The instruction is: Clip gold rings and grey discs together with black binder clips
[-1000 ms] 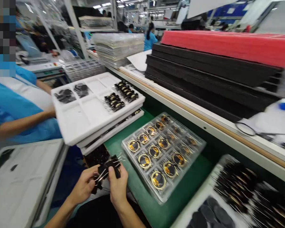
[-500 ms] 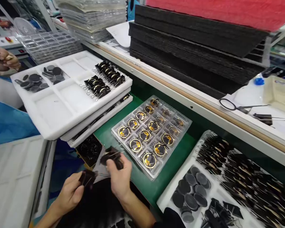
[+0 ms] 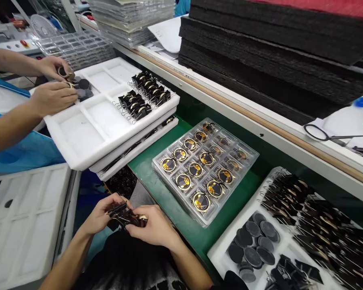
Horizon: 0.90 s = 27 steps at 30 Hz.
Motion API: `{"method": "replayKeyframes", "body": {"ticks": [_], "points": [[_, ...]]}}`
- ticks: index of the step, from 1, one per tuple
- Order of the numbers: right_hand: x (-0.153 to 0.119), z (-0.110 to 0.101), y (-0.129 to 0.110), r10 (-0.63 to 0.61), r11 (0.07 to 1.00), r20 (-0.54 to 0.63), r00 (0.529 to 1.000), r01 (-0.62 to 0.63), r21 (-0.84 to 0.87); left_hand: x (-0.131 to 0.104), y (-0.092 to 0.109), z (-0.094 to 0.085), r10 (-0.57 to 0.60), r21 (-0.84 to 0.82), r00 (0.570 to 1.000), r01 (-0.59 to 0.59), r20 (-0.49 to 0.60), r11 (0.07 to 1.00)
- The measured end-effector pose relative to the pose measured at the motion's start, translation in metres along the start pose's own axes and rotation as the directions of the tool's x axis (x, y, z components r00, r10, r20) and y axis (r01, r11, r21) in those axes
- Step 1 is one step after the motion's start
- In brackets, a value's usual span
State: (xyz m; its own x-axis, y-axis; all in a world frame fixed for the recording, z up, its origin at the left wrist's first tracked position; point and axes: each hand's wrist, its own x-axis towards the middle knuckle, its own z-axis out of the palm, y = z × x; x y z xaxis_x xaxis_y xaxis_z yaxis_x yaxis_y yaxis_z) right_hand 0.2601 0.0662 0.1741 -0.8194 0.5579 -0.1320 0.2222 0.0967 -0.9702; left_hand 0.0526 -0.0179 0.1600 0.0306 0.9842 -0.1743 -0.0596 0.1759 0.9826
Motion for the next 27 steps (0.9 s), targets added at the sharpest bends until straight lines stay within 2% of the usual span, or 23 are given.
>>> {"method": "replayKeyframes", "body": {"ticks": [2, 4, 7, 10, 15, 18, 23, 27], "points": [[-0.001, -0.004, 0.001, -0.016, 0.998, 0.012, 1.0, 0.017, -0.067, -0.006, 0.005, -0.001, -0.013, 0.008, 0.996, 0.012, 0.087, 1.0], [-0.001, -0.006, 0.0, -0.021, 0.993, 0.03, 0.999, 0.025, -0.118, -0.009, 0.006, -0.001, -0.036, 0.102, 0.993, 0.024, 0.11, 0.994], [0.0, -0.005, -0.001, -0.034, 0.986, 0.084, 0.996, 0.047, -0.158, -0.011, 0.003, 0.001, -0.081, 0.38, 0.997, 0.079, -0.01, 0.922], [0.001, -0.003, 0.0, -0.033, 0.982, 0.099, 0.995, 0.051, -0.183, -0.014, -0.004, 0.003, -0.105, 0.471, 0.99, 0.138, -0.096, 0.871], [-0.003, -0.005, 0.009, 0.018, 0.978, 0.109, 0.994, 0.005, -0.209, -0.025, -0.016, 0.007, -0.081, 0.381, 0.99, 0.118, -0.111, 0.917], [-0.008, -0.006, 0.016, 0.03, 0.981, 0.114, 0.993, -0.008, -0.194, -0.028, -0.024, 0.011, -0.116, 0.311, 0.987, 0.145, -0.108, 0.939], [-0.014, -0.003, 0.019, 0.068, 0.984, 0.006, 0.998, -0.066, -0.168, -0.026, -0.037, 0.017, -0.177, 0.231, 0.967, 0.218, -0.185, 0.948], [-0.014, -0.004, 0.019, 0.089, 0.993, 0.034, 0.995, -0.086, -0.081, -0.031, -0.043, 0.006, -0.166, 0.13, 0.948, 0.207, -0.271, 0.97]]}}
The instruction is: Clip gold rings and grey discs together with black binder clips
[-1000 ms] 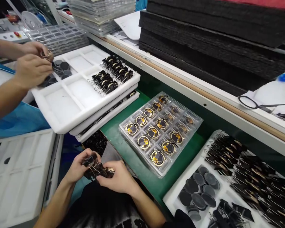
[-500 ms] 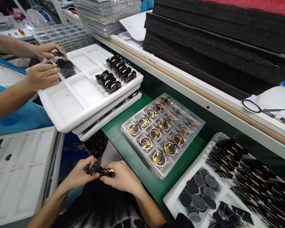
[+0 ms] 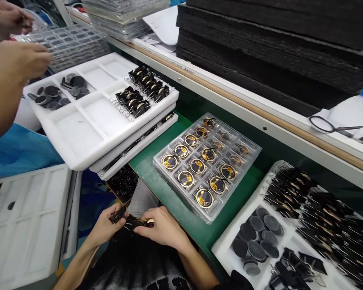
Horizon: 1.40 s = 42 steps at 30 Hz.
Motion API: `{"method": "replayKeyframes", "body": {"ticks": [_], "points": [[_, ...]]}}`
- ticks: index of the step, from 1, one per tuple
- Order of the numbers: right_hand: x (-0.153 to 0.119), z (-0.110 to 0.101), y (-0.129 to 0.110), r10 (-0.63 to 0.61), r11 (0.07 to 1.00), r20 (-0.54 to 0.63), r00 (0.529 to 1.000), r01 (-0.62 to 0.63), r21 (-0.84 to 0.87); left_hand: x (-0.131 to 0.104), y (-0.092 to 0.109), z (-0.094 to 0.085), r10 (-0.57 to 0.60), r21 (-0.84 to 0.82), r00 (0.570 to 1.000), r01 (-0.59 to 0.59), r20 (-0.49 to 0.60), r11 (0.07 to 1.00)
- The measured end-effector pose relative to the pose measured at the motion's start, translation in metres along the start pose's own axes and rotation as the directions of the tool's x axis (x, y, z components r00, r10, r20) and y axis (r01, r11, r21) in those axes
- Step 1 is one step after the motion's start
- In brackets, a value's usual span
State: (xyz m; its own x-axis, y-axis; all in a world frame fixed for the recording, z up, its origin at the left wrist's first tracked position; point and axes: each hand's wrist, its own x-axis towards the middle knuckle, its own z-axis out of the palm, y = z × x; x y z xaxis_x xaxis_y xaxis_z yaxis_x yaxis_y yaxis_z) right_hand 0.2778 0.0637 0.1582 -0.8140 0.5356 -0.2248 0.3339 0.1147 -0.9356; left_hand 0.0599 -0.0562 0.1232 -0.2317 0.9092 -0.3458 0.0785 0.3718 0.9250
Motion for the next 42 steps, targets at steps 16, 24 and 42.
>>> {"method": "replayKeyframes", "body": {"ticks": [16, 24, 42], "points": [[0.061, 0.057, 0.025, 0.379, 0.37, 0.215, 0.9, -0.36, 0.857, 0.125, -0.105, -0.073, -0.327, -0.138, 0.766, 0.303, -0.554, 0.943], [0.07, 0.074, 0.035, 0.407, 0.287, 0.203, 0.891, -0.336, 0.897, 0.062, -0.091, -0.01, -0.211, -0.462, 0.959, 0.103, -0.189, 0.881], [0.089, 0.244, 0.045, 0.27, 0.743, 0.766, 0.583, -0.632, 0.219, -0.149, -0.179, -0.005, -0.589, -0.829, 0.617, -0.529, -0.522, 0.18]]}}
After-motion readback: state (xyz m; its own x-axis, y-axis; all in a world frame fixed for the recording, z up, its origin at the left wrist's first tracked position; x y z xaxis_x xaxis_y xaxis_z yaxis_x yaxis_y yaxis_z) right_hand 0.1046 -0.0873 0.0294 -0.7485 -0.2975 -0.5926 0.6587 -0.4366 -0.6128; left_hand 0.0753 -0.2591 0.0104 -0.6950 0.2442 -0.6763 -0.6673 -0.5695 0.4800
